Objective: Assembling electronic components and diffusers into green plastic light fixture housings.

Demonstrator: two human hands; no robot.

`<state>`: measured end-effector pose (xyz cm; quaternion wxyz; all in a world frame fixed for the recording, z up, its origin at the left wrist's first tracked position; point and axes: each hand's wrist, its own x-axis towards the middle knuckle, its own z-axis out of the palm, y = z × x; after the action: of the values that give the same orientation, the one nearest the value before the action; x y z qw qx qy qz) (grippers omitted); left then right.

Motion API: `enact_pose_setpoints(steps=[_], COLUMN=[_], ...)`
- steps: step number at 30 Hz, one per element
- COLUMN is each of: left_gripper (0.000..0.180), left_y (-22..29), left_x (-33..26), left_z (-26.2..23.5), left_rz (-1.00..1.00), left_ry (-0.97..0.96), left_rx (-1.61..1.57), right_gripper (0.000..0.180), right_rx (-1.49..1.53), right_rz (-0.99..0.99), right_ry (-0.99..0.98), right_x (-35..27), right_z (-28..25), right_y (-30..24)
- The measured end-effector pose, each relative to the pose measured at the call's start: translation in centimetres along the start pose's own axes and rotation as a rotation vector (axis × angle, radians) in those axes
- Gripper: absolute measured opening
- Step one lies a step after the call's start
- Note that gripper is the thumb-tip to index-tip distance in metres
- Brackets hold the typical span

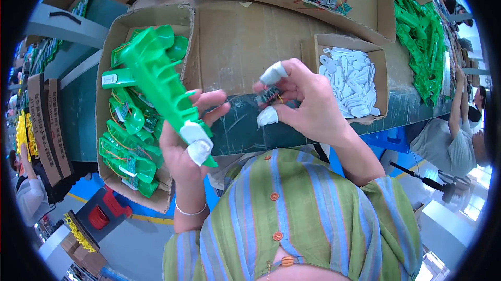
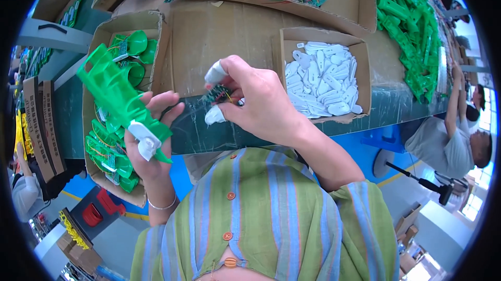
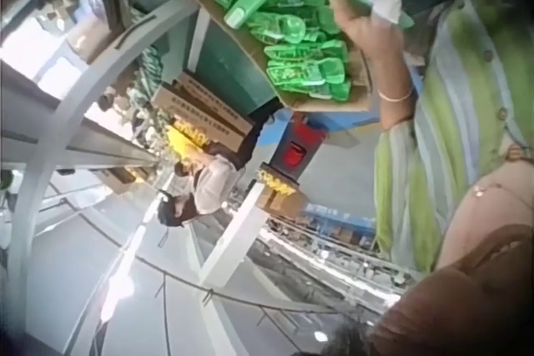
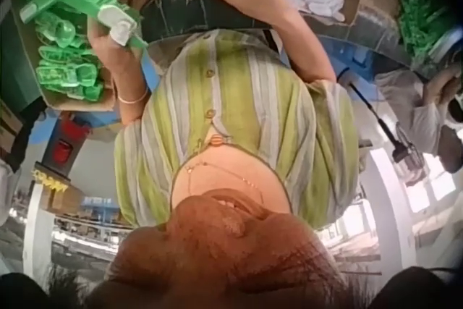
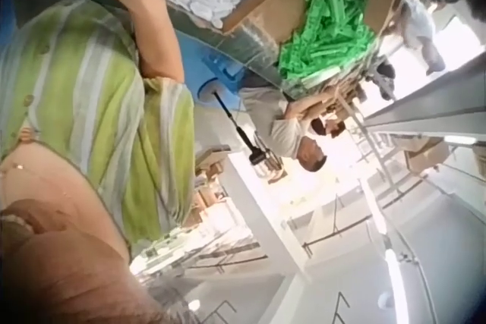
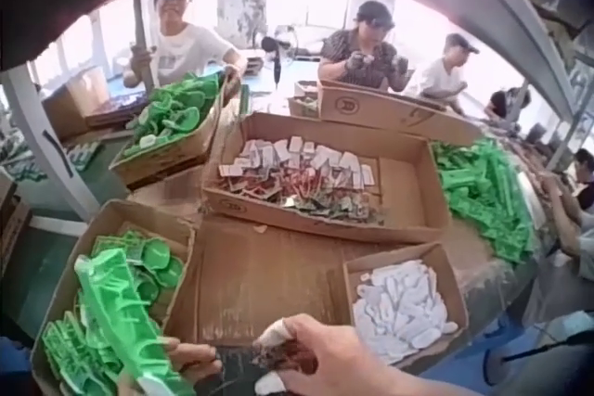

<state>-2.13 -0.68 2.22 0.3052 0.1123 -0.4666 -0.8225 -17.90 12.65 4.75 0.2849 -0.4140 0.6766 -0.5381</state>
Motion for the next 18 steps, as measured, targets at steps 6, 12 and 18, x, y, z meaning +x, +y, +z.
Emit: enact_pose_setpoints(steps=[6,12,18], left_gripper=[0.051,0.055,0.051], left_y=[-0.3,1.8,1.5], left_x=[0.7,0.7,-0.3], left_z=[0.1,0.2,3.7], left_rz=[-0.101,0.028,-0.160], left_ry=[0.022,0.052,0.040], left_rx=[-0.369,-0.297,-0.179], right_gripper=[0.025,0.018,0.016], right_rx=[-0.290,0.011,-0.263], right_rz=[-0.351,-0.300,-0.374], right_ry=[-0.012,0.106,0.184], right_x=[-0.1,-0.5,-0.4], right_z=[-1.1,-0.8,0.1], right_y=[-0.2,-1.1,-1.2])
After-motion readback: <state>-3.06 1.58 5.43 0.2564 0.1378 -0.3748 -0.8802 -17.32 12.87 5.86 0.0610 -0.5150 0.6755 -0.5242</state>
